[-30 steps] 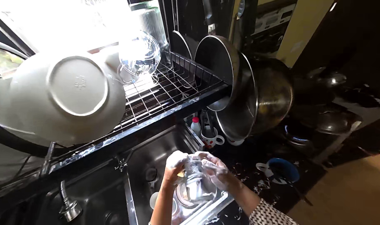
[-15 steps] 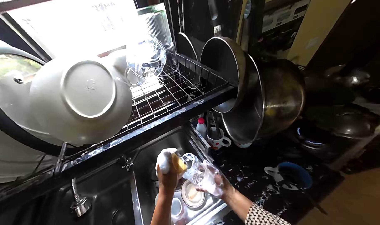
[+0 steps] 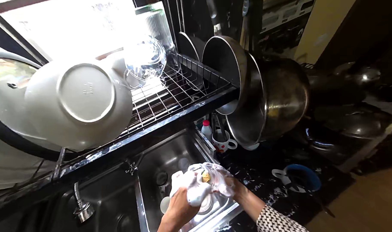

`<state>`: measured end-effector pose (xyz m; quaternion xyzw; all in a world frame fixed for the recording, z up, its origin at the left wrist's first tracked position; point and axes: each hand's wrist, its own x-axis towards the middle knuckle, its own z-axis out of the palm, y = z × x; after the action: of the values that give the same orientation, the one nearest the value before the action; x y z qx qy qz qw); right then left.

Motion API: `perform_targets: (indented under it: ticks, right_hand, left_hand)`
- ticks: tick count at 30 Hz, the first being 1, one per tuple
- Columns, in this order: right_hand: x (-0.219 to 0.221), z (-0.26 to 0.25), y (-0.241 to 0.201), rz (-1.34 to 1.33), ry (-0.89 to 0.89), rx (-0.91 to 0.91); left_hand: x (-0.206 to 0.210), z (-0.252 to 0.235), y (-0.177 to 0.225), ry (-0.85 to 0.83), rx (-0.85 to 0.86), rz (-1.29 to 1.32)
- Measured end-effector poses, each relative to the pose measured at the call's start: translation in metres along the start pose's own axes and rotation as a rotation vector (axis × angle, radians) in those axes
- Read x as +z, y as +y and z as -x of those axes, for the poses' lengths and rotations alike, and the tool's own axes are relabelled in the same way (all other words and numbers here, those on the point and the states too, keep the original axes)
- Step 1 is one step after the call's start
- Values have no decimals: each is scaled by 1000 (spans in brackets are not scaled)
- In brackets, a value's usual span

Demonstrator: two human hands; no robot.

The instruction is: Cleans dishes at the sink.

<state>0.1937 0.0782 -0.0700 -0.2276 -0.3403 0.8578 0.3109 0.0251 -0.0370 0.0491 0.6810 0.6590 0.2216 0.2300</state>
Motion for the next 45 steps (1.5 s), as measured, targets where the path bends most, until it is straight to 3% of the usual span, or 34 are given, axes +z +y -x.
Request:
perform_targets:
  ticks: [2, 4, 6, 7, 11, 13, 18, 22, 25, 29, 32, 33, 36, 38, 40, 43, 45]
  right_hand:
    - [0, -1, -4, 35, 13, 31]
    - [0, -1, -8, 90, 15, 44]
    - [-1, 0, -9, 137, 13, 38]
    - [3, 1, -10, 130, 28, 37]
    - [20, 4, -17, 155, 43, -34]
    - [26, 4, -19, 153, 54, -53]
    - [24, -2, -15, 106, 37, -13]
    - [24, -4, -16, 152, 91, 14]
    - [13, -7, -14, 152, 93, -3]
    - [11, -9, -18, 303, -22, 9]
    - [17, -16, -26, 511, -59, 156]
    - [18, -20, -26, 539, -47, 163]
    - [35, -16, -22, 689, 29, -74]
    - [38, -15, -12, 827, 69, -249]
    - [29, -22, -7, 725, 118, -226]
    - [-1, -29, -6, 385, 80, 30]
    - [8, -24, -17, 377, 29, 148]
  left_hand:
    - [-2, -3, -3, -101, 61, -33]
    - [1, -10, -14, -62, 169, 3]
    - [1, -13, -23, -34, 173, 116]
    - [3, -12, -26, 26, 153, 167]
    - [16, -11, -22, 626, 95, 312]
    - [12, -16, -16, 744, 67, 291]
    - [32, -11, -4, 635, -14, 67]
    - [50, 6, 3, 480, -141, 139]
    - [53, 13, -8, 436, -58, 167]
    - [38, 16, -21, -188, 6, 0]
    - [35, 1, -32, -484, -228, 30]
    - [32, -3, -39, -440, -311, 200]
    - [51, -20, -61, 118, -431, 1136]
    - [61, -33, -51, 375, -522, 1411]
    - [60, -26, -28, 399, -510, 1199]
    - [55, 0, -23, -110, -278, 352]
    - [49, -3, -34, -336, -101, 61]
